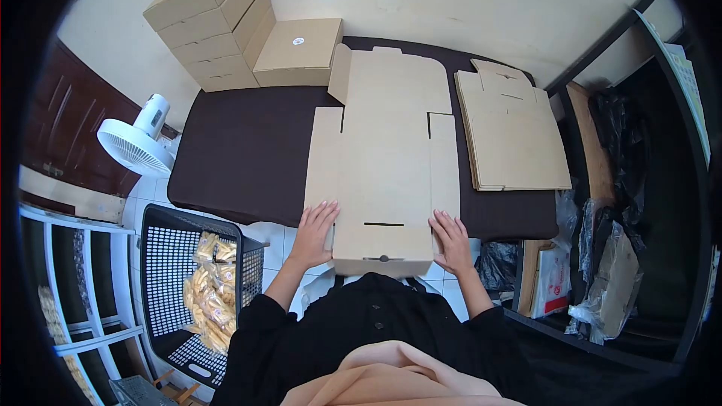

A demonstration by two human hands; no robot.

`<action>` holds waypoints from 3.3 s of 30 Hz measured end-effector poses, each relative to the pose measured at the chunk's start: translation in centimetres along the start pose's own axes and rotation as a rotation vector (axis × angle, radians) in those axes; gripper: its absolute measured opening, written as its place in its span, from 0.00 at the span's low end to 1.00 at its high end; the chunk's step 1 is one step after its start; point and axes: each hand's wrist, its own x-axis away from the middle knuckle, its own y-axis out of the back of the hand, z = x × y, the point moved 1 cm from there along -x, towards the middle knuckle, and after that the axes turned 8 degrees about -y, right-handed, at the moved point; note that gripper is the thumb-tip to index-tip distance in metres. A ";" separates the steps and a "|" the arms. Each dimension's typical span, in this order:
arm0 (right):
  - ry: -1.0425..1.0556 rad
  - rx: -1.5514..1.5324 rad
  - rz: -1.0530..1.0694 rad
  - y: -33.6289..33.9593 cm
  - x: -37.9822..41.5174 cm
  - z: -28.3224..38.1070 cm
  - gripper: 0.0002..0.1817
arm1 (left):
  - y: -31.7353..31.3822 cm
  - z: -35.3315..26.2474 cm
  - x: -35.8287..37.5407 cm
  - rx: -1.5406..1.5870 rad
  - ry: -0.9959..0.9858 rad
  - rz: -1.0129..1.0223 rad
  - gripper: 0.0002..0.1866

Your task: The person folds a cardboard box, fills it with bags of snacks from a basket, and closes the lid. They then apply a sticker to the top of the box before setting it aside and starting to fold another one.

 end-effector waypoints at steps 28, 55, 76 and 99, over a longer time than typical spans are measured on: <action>-0.378 -0.047 -0.124 -3.3 -6.8 0.2 0.35 | -1.8 1.5 -4.7 0.063 0.238 -0.166 0.42; -0.306 -0.454 -0.527 -2.6 -26.6 -5.2 0.51 | -2.1 9.4 -23.2 -0.025 0.252 -0.332 0.38; -0.155 0.105 -0.058 -5.3 -32.3 -3.0 0.42 | -2.0 10.5 -28.8 -0.428 0.195 0.064 0.40; -0.506 -0.209 -0.230 0.7 -14.8 -1.1 0.17 | 1.7 5.1 -5.1 0.285 0.399 -0.296 0.26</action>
